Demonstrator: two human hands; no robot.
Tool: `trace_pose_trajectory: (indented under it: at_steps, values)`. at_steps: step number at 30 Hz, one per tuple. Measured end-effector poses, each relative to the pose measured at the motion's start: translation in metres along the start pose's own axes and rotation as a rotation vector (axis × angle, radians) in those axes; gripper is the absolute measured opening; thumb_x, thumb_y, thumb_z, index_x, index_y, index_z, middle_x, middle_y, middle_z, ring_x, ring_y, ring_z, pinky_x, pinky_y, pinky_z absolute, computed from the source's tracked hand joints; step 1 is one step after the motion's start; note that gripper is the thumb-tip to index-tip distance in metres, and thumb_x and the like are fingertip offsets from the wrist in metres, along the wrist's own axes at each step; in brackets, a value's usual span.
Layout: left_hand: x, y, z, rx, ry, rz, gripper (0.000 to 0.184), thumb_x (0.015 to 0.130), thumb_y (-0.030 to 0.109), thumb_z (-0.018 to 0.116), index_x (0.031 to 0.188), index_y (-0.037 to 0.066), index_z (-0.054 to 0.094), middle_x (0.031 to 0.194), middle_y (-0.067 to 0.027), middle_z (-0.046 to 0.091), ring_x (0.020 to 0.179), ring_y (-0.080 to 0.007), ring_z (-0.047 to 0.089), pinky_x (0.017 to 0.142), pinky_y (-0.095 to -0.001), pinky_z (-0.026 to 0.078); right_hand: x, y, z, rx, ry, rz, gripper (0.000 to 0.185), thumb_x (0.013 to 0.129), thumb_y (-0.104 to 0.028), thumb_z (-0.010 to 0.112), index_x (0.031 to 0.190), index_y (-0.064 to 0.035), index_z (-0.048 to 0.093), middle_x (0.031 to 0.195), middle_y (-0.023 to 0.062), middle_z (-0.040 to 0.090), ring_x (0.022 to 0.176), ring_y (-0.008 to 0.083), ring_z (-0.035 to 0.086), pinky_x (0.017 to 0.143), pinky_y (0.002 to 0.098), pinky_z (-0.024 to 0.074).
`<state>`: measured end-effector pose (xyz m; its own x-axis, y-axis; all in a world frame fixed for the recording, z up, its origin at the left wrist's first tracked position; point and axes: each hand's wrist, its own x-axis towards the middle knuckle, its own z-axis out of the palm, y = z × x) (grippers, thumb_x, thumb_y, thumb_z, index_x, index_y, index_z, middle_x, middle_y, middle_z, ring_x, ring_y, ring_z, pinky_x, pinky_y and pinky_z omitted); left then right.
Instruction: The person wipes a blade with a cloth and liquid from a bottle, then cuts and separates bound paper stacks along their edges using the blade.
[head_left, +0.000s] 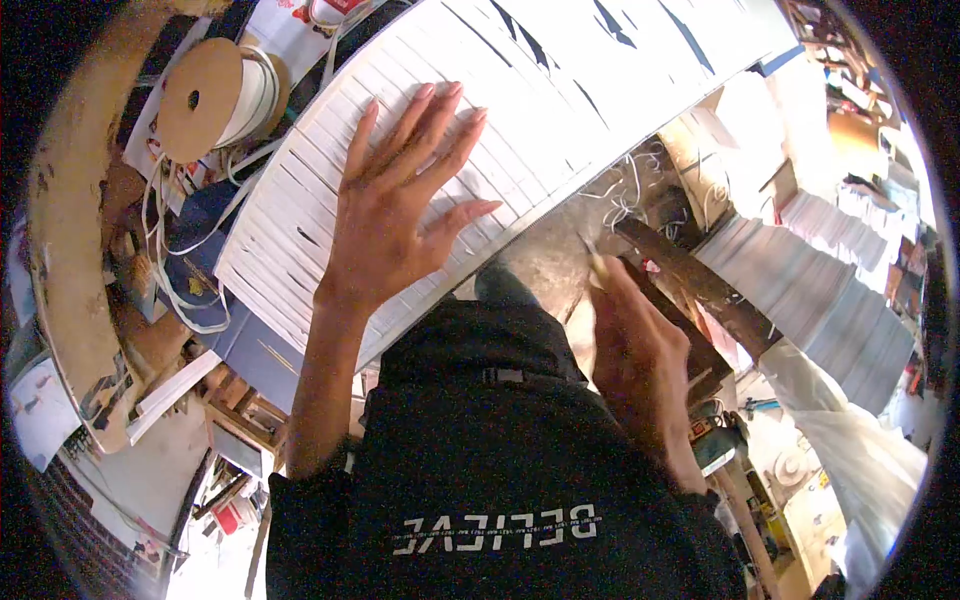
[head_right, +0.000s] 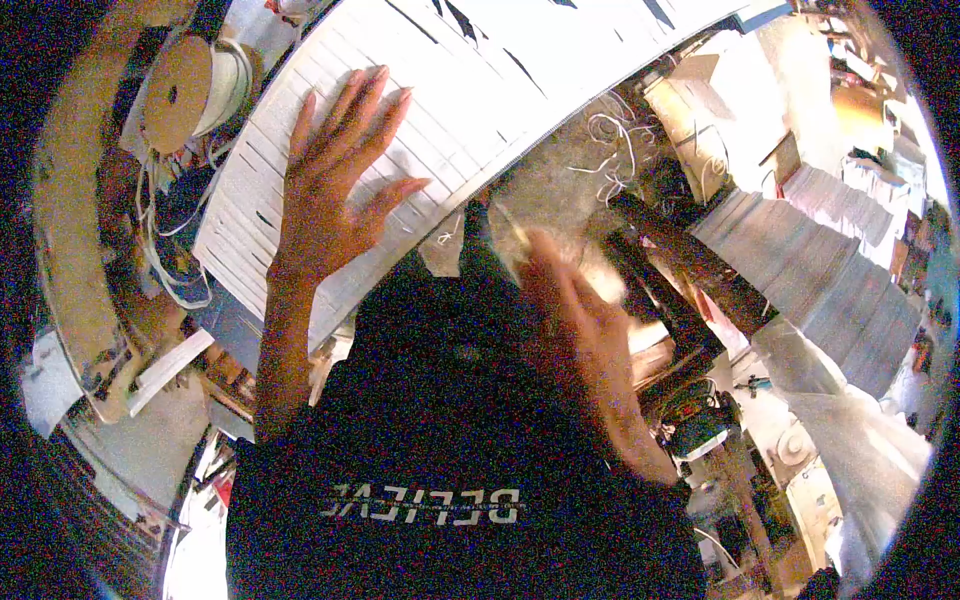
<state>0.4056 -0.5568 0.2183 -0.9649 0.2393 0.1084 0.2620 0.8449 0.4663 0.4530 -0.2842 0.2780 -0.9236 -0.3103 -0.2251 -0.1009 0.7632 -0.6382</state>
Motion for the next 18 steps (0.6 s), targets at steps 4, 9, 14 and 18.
trace_pose_trajectory:
  at_steps: [4,9,14,18]
  values:
    - [0.0,-0.003,-0.002,-0.018,-0.016,0.019,0.066,0.092,0.041,0.067,0.148,0.011,0.05,0.16,-0.0112,0.039,0.151,-0.0284,0.031,0.123,-0.0544,0.012,0.025,0.003,0.025,0.138,-0.182,-0.088,0.06,0.09,-0.001,0.062,0.146,-0.0118,0.044,0.101,0.0178,0.071,0.07,0.0351,0.07,0.06,0.04,0.058]
    - [-0.002,-0.003,0.002,-0.022,0.024,0.017,0.064,0.092,0.04,0.067,0.147,0.011,0.052,0.158,-0.0105,0.042,0.15,-0.028,0.033,0.123,-0.0529,0.013,0.033,-0.006,0.028,0.045,-0.201,-0.148,0.052,0.091,-0.005,0.062,0.142,-0.0085,0.047,0.093,0.0184,0.069,0.068,0.037,0.069,0.054,0.0443,0.0557]
    - [-0.001,-0.003,0.002,-0.025,0.039,0.015,0.063,0.092,0.04,0.067,0.147,0.012,0.053,0.158,-0.0092,0.043,0.149,-0.0272,0.034,0.124,-0.0524,0.014,0.031,-0.012,0.033,-0.022,-0.184,-0.08,0.048,0.092,-0.008,0.062,0.138,-0.0068,0.048,0.086,0.0173,0.066,0.066,0.0375,0.068,0.053,0.0462,0.0552]
    - [-0.002,-0.004,0.003,-0.03,0.039,0.009,0.065,0.091,0.041,0.068,0.147,0.013,0.052,0.158,-0.0082,0.042,0.149,-0.0265,0.034,0.124,-0.0523,0.015,0.027,-0.013,0.034,-0.045,-0.153,-0.085,0.046,0.092,-0.009,0.061,0.137,-0.008,0.049,0.086,0.0172,0.065,0.066,0.0382,0.067,0.054,0.0472,0.0554]
